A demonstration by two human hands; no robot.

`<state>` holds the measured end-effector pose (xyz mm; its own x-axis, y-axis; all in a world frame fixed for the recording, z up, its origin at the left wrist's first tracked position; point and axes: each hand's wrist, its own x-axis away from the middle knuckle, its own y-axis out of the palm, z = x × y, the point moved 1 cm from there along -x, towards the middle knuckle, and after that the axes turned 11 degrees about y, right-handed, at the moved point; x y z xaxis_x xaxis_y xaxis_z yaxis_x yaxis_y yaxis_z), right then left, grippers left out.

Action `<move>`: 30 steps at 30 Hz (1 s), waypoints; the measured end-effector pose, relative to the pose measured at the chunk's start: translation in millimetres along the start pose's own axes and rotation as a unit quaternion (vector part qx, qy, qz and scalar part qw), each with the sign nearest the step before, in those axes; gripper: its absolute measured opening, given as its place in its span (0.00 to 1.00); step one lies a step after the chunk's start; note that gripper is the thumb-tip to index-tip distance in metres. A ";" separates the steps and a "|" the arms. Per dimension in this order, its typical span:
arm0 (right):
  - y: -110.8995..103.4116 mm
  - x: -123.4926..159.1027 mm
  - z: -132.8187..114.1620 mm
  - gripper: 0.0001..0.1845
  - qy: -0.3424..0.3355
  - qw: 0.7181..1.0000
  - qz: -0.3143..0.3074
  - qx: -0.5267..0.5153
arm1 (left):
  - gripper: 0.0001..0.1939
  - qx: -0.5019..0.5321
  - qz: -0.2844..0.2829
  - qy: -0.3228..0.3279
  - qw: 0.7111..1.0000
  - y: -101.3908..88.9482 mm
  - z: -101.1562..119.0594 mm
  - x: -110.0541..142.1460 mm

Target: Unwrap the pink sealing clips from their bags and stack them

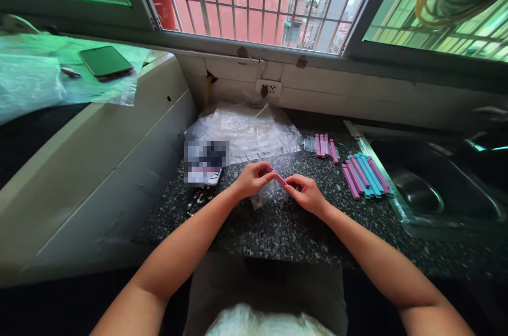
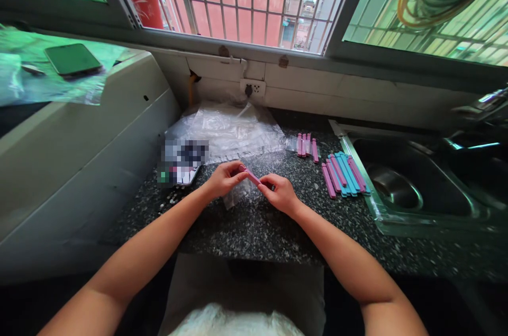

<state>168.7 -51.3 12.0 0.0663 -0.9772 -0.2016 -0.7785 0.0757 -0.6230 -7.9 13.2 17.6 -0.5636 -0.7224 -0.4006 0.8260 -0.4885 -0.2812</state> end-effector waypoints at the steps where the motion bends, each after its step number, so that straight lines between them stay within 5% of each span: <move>1: -0.1 0.0 -0.1 0.07 0.002 1.000 0.001 -0.002 | 0.15 0.002 0.000 0.000 1.000 0.1 -0.4 -0.1; 16: 1.9 -3.6 4.2 0.09 0.024 0.998 0.026 0.047 | 0.17 -0.008 0.031 -0.015 0.999 2.4 -7.4 -3.0; 22: -5.8 -0.6 -10.0 0.08 -0.017 0.977 0.076 0.198 | 0.19 -0.022 0.066 -0.055 0.996 3.9 -7.9 -8.0; 26: -15.9 8.9 -12.3 0.07 -0.046 0.953 0.109 0.281 | 0.17 -0.097 0.000 -0.084 0.992 12.1 -4.6 -15.8; 30: -28.3 22.5 -4.9 0.08 -0.032 0.938 0.146 0.313 | 0.17 -0.266 -0.069 -0.136 0.952 31.8 5.9 -31.0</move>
<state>189.2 -76.4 28.8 -0.0395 -0.8839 -0.4661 -0.2507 0.4603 -0.8516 35.9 17.2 26.2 -0.5842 -0.8046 -0.1064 0.5819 -0.3239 -0.7460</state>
